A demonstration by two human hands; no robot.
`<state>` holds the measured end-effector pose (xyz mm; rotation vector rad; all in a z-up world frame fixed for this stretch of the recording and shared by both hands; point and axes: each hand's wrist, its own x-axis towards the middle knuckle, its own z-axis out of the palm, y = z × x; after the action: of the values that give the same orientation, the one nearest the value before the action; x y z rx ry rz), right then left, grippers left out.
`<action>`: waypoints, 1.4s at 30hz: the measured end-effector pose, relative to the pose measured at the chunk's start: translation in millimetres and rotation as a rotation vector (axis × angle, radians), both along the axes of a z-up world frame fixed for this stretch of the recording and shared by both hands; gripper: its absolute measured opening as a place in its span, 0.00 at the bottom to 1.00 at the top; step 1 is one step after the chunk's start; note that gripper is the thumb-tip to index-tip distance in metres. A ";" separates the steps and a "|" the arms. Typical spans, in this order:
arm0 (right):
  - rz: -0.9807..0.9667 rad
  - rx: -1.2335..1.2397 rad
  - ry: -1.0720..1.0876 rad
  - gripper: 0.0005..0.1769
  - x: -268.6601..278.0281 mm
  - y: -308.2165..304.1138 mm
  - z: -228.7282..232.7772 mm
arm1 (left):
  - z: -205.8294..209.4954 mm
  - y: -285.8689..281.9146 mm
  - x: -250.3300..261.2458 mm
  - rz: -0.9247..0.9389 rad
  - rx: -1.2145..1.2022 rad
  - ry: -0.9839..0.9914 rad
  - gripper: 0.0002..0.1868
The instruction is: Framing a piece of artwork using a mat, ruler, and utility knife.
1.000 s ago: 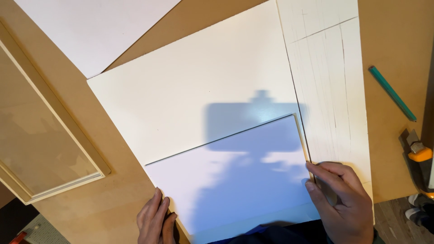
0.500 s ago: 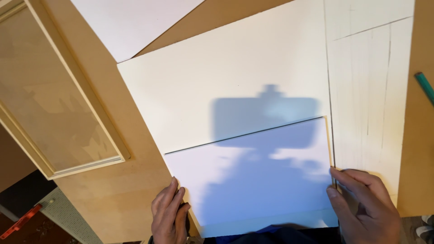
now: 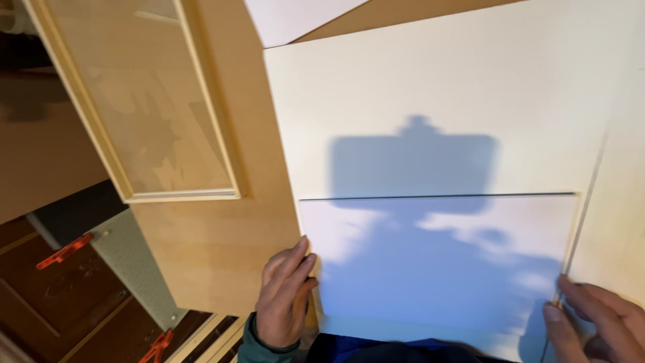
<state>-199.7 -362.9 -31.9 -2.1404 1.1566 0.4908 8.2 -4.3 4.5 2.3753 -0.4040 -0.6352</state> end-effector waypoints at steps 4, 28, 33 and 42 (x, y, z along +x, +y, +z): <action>0.145 -0.028 -0.070 0.22 -99.3 -21.5 -65.1 | 4.1 -0.9 2.1 0.016 -0.003 -0.021 0.27; 0.133 -0.024 -0.033 0.22 -13.1 -7.8 -11.4 | 2.9 -1.9 3.8 -0.007 -0.051 0.009 0.26; -0.056 -0.027 -0.058 0.19 64.8 17.4 41.7 | -9.8 0.8 -4.8 -0.034 -0.023 -0.049 0.26; -0.150 0.143 -0.214 0.20 83.8 5.3 55.6 | -20.0 7.7 -24.1 -0.024 0.147 -0.085 0.21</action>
<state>-115.9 -357.6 23.7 -1.9152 1.1157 0.2618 -15.9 3.4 -15.5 2.5475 -0.4364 -0.5941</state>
